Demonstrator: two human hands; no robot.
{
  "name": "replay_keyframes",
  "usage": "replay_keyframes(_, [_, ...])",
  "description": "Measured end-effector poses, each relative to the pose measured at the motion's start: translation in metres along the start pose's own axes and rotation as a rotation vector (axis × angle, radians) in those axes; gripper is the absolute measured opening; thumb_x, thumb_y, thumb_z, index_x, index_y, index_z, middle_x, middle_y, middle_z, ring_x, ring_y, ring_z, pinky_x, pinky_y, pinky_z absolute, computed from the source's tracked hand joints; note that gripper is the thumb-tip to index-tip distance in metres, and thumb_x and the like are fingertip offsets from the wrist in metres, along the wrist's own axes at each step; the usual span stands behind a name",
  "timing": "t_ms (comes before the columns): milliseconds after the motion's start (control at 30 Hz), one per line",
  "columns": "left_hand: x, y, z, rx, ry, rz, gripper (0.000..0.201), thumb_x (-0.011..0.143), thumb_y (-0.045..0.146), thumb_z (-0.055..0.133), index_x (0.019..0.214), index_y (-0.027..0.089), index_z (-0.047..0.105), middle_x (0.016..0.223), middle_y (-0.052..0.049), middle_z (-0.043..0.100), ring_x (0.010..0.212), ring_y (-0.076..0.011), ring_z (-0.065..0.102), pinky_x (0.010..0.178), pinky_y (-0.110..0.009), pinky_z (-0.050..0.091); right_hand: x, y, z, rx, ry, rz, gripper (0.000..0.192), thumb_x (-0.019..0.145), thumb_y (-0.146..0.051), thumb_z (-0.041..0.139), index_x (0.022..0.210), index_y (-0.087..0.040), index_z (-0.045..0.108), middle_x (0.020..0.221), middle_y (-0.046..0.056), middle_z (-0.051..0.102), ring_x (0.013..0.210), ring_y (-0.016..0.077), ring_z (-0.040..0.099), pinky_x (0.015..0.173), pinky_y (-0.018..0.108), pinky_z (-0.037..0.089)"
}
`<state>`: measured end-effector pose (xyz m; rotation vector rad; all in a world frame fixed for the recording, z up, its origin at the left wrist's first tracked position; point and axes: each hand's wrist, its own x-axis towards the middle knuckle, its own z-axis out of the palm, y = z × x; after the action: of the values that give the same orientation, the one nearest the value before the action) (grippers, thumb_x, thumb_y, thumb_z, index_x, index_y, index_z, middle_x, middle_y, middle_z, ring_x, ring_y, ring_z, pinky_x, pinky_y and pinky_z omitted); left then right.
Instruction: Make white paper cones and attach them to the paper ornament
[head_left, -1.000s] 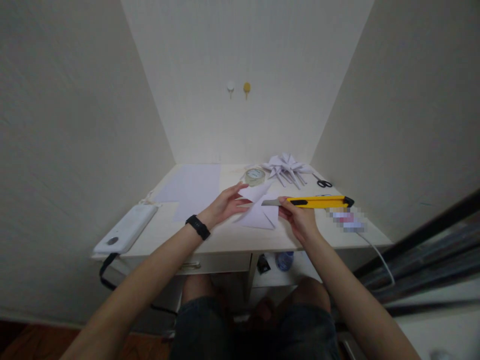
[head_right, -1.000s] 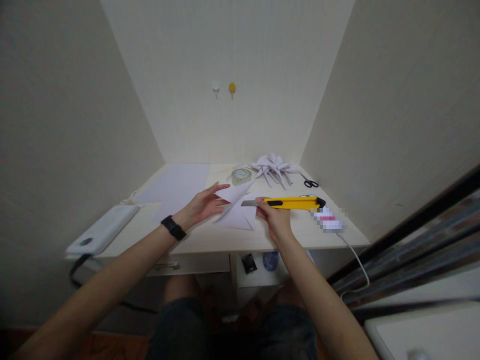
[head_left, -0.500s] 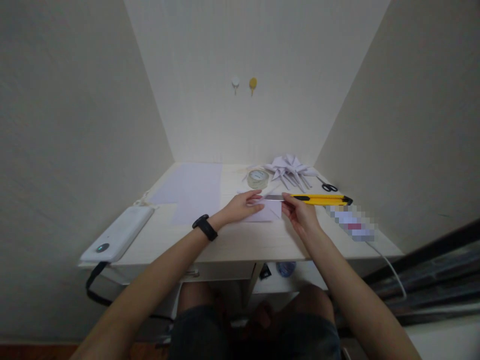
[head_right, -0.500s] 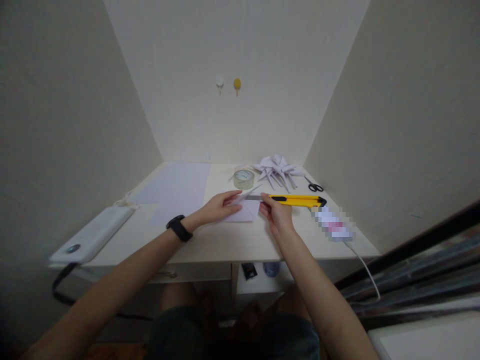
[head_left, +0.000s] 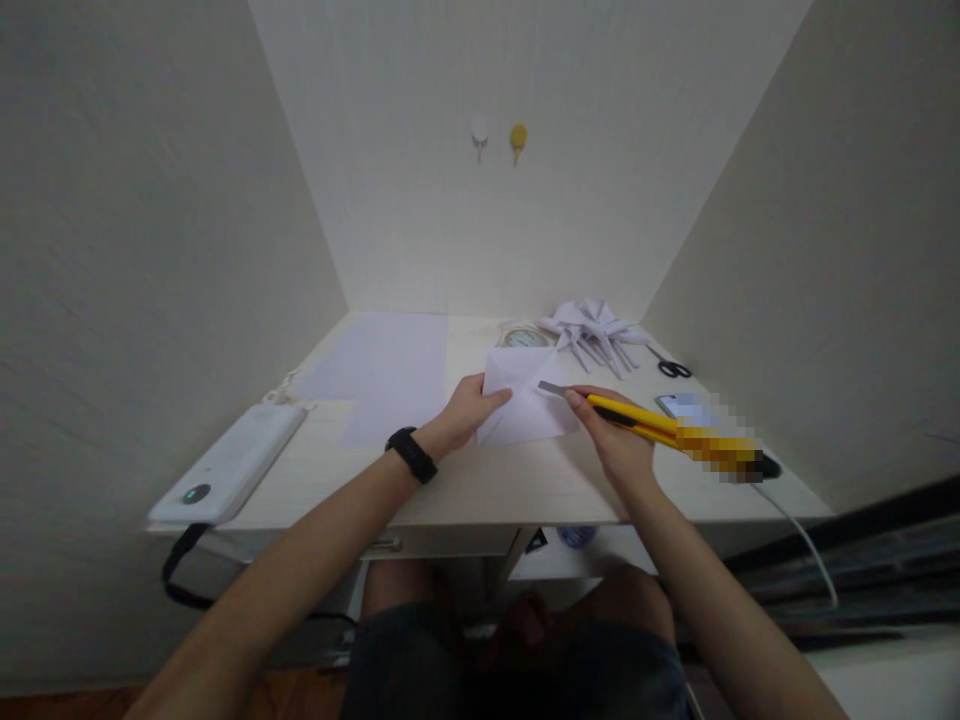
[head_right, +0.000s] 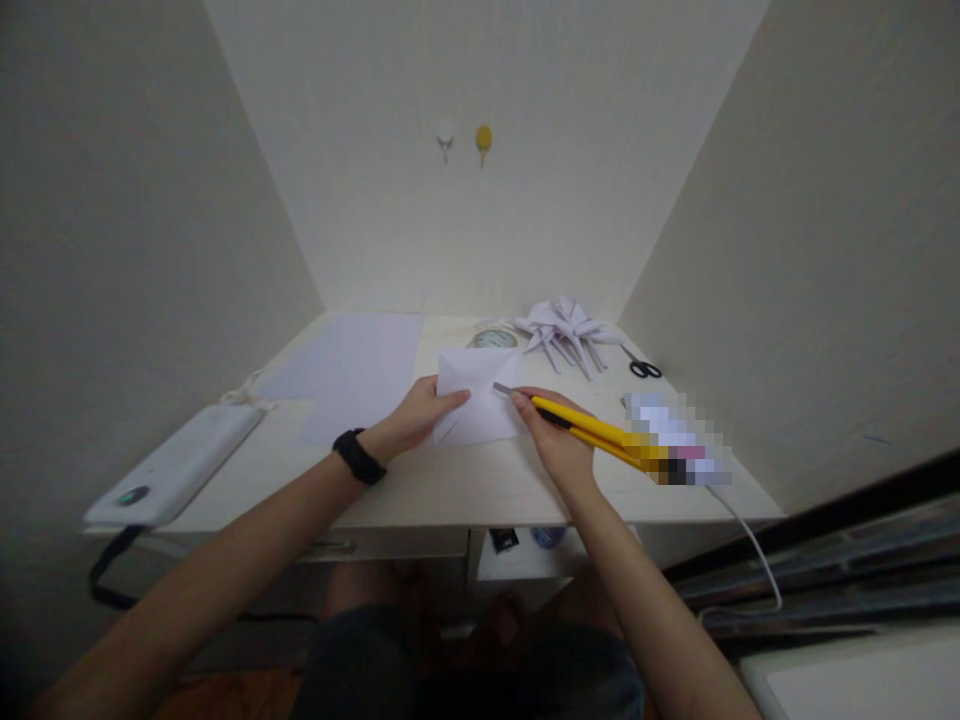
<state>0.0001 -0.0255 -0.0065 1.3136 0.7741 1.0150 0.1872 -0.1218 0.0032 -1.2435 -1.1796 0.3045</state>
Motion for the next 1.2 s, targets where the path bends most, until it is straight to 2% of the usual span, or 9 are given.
replay_keyframes(167, [-0.004, 0.001, 0.003, -0.115, -0.011, -0.031, 0.031, 0.069, 0.023, 0.079, 0.096, 0.008, 0.072, 0.104, -0.016, 0.075, 0.088, -0.0234, 0.069, 0.085, -0.038, 0.053, -0.006, -0.005, 0.009, -0.067, -0.053, -0.007, 0.027, 0.078, -0.048, 0.073, 0.086, -0.022, 0.078, 0.092, 0.006, 0.078, 0.089, 0.0239, 0.072, 0.086, 0.037, 0.057])
replay_keyframes(367, [-0.006, 0.003, 0.003, -0.209, -0.028, -0.054, 0.043, 0.063, 0.024, 0.085, 0.101, 0.007, 0.072, 0.110, -0.018, 0.073, 0.096, -0.0269, 0.070, 0.088, -0.040, 0.053, -0.008, 0.001, 0.005, -0.036, -0.055, -0.014, 0.027, 0.079, -0.048, 0.073, 0.089, -0.024, 0.078, 0.094, 0.005, 0.078, 0.090, 0.0234, 0.072, 0.085, 0.036, 0.058])
replay_keyframes(967, [-0.008, 0.005, 0.006, -0.187, -0.067, -0.039, 0.036, 0.068, 0.022, 0.081, 0.100, 0.007, 0.072, 0.108, -0.017, 0.074, 0.089, -0.0233, 0.070, 0.086, -0.039, 0.053, -0.014, -0.001, 0.009, -0.031, -0.052, 0.030, 0.024, 0.080, -0.047, 0.073, 0.089, -0.024, 0.078, 0.094, 0.005, 0.078, 0.091, 0.0224, 0.072, 0.088, 0.035, 0.057])
replay_keyframes(1200, [-0.008, 0.006, 0.006, -0.191, -0.054, -0.052, 0.037, 0.066, 0.023, 0.083, 0.097, 0.007, 0.072, 0.106, -0.016, 0.074, 0.086, -0.0224, 0.069, 0.085, -0.038, 0.053, -0.014, 0.002, 0.009, -0.033, -0.051, 0.033, 0.025, 0.079, -0.048, 0.073, 0.089, -0.025, 0.078, 0.096, 0.005, 0.078, 0.093, 0.0235, 0.072, 0.089, 0.036, 0.057])
